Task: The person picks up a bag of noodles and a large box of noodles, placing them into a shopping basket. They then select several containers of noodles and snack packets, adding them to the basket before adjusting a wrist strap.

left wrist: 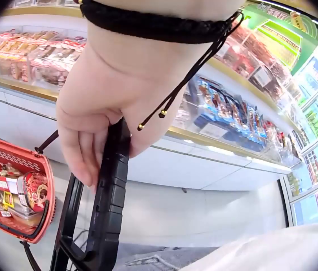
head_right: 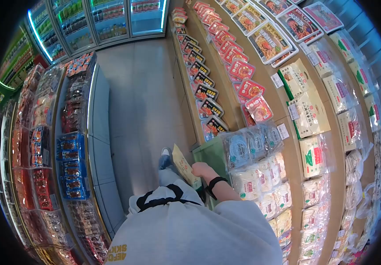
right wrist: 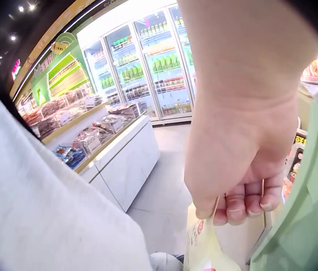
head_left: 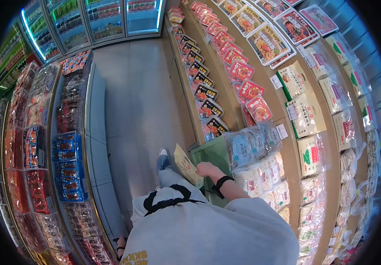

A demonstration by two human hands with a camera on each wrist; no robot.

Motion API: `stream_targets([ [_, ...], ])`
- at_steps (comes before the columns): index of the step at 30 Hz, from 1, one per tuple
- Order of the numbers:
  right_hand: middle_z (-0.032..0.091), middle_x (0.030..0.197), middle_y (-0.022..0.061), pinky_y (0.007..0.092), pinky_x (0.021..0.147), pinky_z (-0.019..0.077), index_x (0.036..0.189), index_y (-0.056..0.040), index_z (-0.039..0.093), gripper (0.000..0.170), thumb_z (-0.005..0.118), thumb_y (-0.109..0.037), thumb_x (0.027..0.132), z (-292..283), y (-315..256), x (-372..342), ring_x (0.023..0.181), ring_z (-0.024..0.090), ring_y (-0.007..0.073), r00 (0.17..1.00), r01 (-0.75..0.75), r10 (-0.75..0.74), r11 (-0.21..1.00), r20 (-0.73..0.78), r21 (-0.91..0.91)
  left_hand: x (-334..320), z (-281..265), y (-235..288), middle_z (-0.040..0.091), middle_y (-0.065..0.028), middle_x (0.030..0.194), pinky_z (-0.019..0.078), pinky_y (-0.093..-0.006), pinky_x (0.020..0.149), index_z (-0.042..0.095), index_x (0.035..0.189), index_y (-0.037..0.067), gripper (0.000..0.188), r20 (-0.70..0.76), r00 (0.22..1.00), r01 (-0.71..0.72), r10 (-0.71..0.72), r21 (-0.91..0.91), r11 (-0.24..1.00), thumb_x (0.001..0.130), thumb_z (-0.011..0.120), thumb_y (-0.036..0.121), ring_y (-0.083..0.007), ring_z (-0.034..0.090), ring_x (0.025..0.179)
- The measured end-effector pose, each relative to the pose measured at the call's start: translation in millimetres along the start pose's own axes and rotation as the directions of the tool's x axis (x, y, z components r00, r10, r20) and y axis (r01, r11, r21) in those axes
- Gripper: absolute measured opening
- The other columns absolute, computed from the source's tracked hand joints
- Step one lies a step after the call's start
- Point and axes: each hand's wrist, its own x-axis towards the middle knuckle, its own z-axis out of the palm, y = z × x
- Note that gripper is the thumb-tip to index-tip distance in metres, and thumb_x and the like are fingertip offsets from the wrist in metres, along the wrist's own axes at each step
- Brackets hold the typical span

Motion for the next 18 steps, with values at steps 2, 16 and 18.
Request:
stream_targets([
  [2, 0.061, 0.087, 0.0178, 0.0405, 0.074, 0.0458, 0.084, -0.0017, 0.063, 0.031, 0.049, -0.028, 0.077, -11, 11, 41, 0.085, 0.057, 0.0334, 0.998, 0.060, -0.061, 0.998, -0.003, -0.034, 13, -28, 49, 0.060, -0.0189, 0.091, 0.0452, -0.0380, 0.069, 0.054, 0.095, -0.006, 0.039, -0.029, 0.988, 0.124, -0.153, -0.447, 0.886, 0.082, 0.039, 0.027, -0.0264, 0.059, 0.080],
  [16, 0.062, 0.086, 0.0168, 0.0393, 0.072, 0.0474, 0.082, -0.0031, 0.063, 0.027, 0.049, -0.025, 0.075, -176, 49, 161, 0.083, 0.059, 0.0307, 0.990, -0.099, 0.115, 0.979, -0.078, 0.178, 85, -224, 275, 0.056, -0.0253, 0.088, 0.0405, -0.0400, 0.065, 0.054, 0.095, -0.001, 0.037, -0.174, 0.944, 0.239, -0.281, -0.225, 0.945, 0.079, 0.045, 0.031, -0.0340, 0.053, 0.077],
  [18, 0.062, 0.087, 0.0162, 0.0390, 0.073, 0.0473, 0.083, -0.0037, 0.064, 0.026, 0.049, -0.024, 0.076, -202, 54, 166, 0.083, 0.059, 0.0304, 0.984, -0.123, 0.148, 0.966, -0.097, 0.229, 108, -269, 320, 0.056, -0.0240, 0.085, 0.0404, -0.0383, 0.060, 0.054, 0.095, -0.002, 0.037, -0.179, 0.955, 0.199, -0.238, -0.211, 0.957, 0.079, 0.045, 0.031, -0.0321, 0.053, 0.071],
])
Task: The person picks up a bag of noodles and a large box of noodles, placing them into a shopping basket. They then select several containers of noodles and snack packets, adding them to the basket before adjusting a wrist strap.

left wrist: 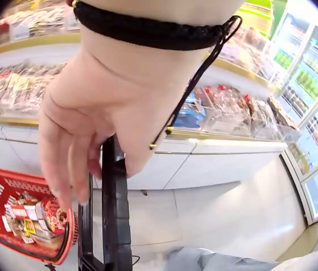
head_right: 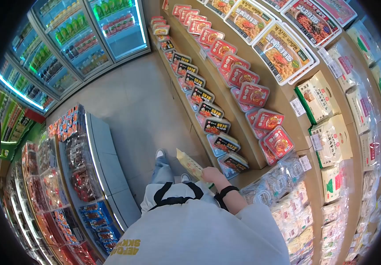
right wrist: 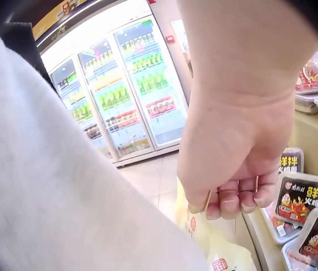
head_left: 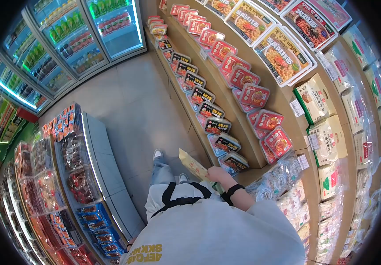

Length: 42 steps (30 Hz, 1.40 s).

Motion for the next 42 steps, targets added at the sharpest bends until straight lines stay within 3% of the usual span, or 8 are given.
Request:
stream_targets([
  [10, 0.058, 0.070, 0.0187, 0.0417, 0.064, 0.0442, 0.073, -0.0001, 0.060, 0.032, 0.046, -0.029, 0.079, -171, -19, -19, 0.068, 0.056, 0.0344, 0.931, -0.061, 0.160, 0.955, -0.328, 0.291, 117, -73, 442, 0.059, -0.0177, 0.068, 0.0399, -0.0299, 0.037, 0.052, 0.096, -0.006, 0.039, 0.228, 0.905, -0.391, 0.358, 0.118, 0.913, 0.081, 0.047, 0.029, -0.0227, 0.054, 0.044],
  [15, 0.050, 0.053, 0.0100, 0.0315, 0.051, 0.0404, 0.069, 0.0022, 0.056, 0.033, 0.049, -0.027, 0.083, -266, -35, -82, 0.050, 0.051, 0.0183, 0.694, 0.015, 0.570, 0.599, -0.440, 0.800, 115, -59, 664, 0.058, -0.0126, 0.062, 0.0413, -0.0277, 0.037, 0.051, 0.092, -0.005, 0.029, 0.376, 0.616, -0.781, 0.692, 0.180, 0.598, 0.082, 0.049, 0.022, -0.0182, 0.054, 0.043],
  [21, 0.049, 0.051, -0.0003, 0.0202, 0.042, 0.0312, 0.065, -0.0021, 0.054, 0.030, 0.044, -0.020, 0.087, -329, -52, -137, 0.043, 0.042, 0.0059, 0.199, 0.549, 0.858, 0.302, -0.473, 0.779, 1, -6, 848, 0.059, -0.0104, 0.067, 0.0459, -0.0278, 0.054, 0.053, 0.093, -0.002, 0.024, 0.491, 0.295, -0.955, 0.819, 0.169, 0.242, 0.083, 0.050, 0.020, -0.0168, 0.058, 0.060],
  [25, 0.057, 0.064, 0.0079, 0.0228, 0.047, 0.0394, 0.071, -0.0001, 0.056, 0.030, 0.044, -0.022, 0.087, -382, -16, -164, 0.048, 0.049, 0.0118, -0.160, 0.788, 0.877, 0.390, -0.453, 0.476, -45, 43, 867, 0.060, -0.0111, 0.070, 0.0465, -0.0280, 0.057, 0.052, 0.096, -0.001, 0.023, 0.641, 0.134, -0.990, 0.756, 0.049, 0.134, 0.084, 0.050, 0.019, -0.0170, 0.058, 0.061],
  [27, 0.058, 0.063, 0.0090, 0.0232, 0.048, 0.0414, 0.072, 0.0006, 0.057, 0.030, 0.045, -0.021, 0.087, -393, 15, -180, 0.048, 0.051, 0.0126, -0.161, 0.792, 0.833, 0.430, -0.530, 0.434, -42, 65, 855, 0.060, -0.0100, 0.069, 0.0463, -0.0277, 0.058, 0.055, 0.091, 0.000, 0.021, 0.689, 0.127, -0.981, 0.713, -0.019, 0.193, 0.082, 0.052, 0.019, -0.0164, 0.059, 0.062],
  [31, 0.059, 0.059, 0.0101, 0.0241, 0.050, 0.0434, 0.069, 0.0023, 0.058, 0.032, 0.045, -0.022, 0.087, -417, 63, -200, 0.048, 0.053, 0.0128, -0.500, 0.554, 0.728, 0.686, -0.469, 0.473, 11, 82, 798, 0.061, -0.0108, 0.068, 0.0468, -0.0278, 0.057, 0.054, 0.095, 0.000, 0.023, 0.687, 0.311, -0.927, 0.656, 0.068, 0.368, 0.081, 0.053, 0.019, -0.0164, 0.060, 0.063],
  [34, 0.060, 0.061, 0.0112, 0.0242, 0.050, 0.0441, 0.071, 0.0036, 0.057, 0.033, 0.046, -0.023, 0.087, -415, 100, -224, 0.051, 0.055, 0.0137, -0.629, 0.461, 0.630, 0.774, -0.456, 0.434, -41, 54, 758, 0.061, -0.0130, 0.069, 0.0476, -0.0279, 0.054, 0.052, 0.096, -0.001, 0.026, 0.716, 0.515, -0.849, 0.471, 0.351, 0.395, 0.081, 0.053, 0.019, -0.0171, 0.060, 0.060],
  [42, 0.059, 0.065, 0.0122, 0.0256, 0.055, 0.0447, 0.074, 0.0035, 0.055, 0.030, 0.047, -0.022, 0.087, -411, 207, -263, 0.055, 0.055, 0.0143, -0.746, 0.478, 0.578, 0.811, -0.330, 0.338, 147, 88, 708, 0.062, -0.0136, 0.069, 0.0480, -0.0278, 0.053, 0.052, 0.098, -0.001, 0.027, 0.664, 0.462, -0.885, 0.588, 0.305, 0.351, 0.081, 0.053, 0.020, -0.0174, 0.060, 0.060],
])
